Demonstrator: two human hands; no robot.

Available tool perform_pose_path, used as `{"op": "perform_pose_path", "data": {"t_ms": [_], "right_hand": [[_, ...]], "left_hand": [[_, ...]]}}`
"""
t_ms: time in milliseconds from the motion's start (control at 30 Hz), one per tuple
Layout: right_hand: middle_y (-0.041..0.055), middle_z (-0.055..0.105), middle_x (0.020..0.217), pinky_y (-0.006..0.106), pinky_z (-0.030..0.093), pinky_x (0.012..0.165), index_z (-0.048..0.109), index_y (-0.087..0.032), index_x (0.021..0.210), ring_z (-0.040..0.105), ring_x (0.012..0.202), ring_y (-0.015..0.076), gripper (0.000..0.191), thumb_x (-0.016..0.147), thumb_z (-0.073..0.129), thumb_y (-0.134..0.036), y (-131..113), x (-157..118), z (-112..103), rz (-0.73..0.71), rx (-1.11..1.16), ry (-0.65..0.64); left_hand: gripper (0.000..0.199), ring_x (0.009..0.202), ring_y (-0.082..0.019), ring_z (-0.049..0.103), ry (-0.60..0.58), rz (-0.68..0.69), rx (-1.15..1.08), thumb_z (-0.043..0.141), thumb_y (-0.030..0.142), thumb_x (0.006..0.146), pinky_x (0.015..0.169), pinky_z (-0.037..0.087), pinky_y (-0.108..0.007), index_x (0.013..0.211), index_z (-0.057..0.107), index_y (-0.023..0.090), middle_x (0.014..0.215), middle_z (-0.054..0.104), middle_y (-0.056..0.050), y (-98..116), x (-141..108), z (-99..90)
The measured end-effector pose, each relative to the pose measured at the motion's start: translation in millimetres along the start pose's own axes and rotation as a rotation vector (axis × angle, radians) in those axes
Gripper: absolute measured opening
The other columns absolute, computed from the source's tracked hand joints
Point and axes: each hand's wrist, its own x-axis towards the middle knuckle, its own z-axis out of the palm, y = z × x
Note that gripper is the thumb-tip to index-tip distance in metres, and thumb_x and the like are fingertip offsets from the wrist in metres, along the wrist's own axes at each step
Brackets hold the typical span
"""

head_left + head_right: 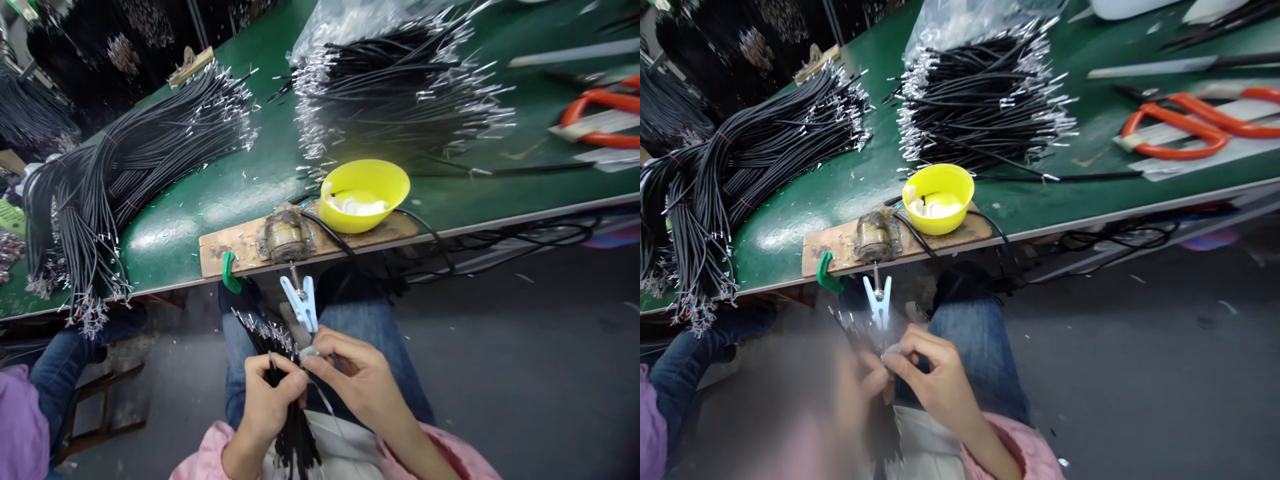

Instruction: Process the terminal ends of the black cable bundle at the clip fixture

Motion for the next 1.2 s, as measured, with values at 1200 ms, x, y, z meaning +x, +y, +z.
{"op": "perform_pose_path", "data": {"t_ms": [1200], "right_hand": [[0.0004, 0.055, 0.057, 0.022, 0.049, 0.044, 0.065, -0.02, 0.065, 0.057, 0.048, 0.0141, 0.029, 0.074, 0.064, -0.048, -9, -2, 2, 0.163, 0.349, -0.013]], "left_hand": [[0.055, 0.033, -0.009, 0.041, -0.06, 0.009, -0.052, 0.065, 0.066, 0.058, 0.036, 0.034, -0.023, 0.041, 0.043, 0.018, 0.034, 0.046, 0.001, 0, -4, 1.5]]}}
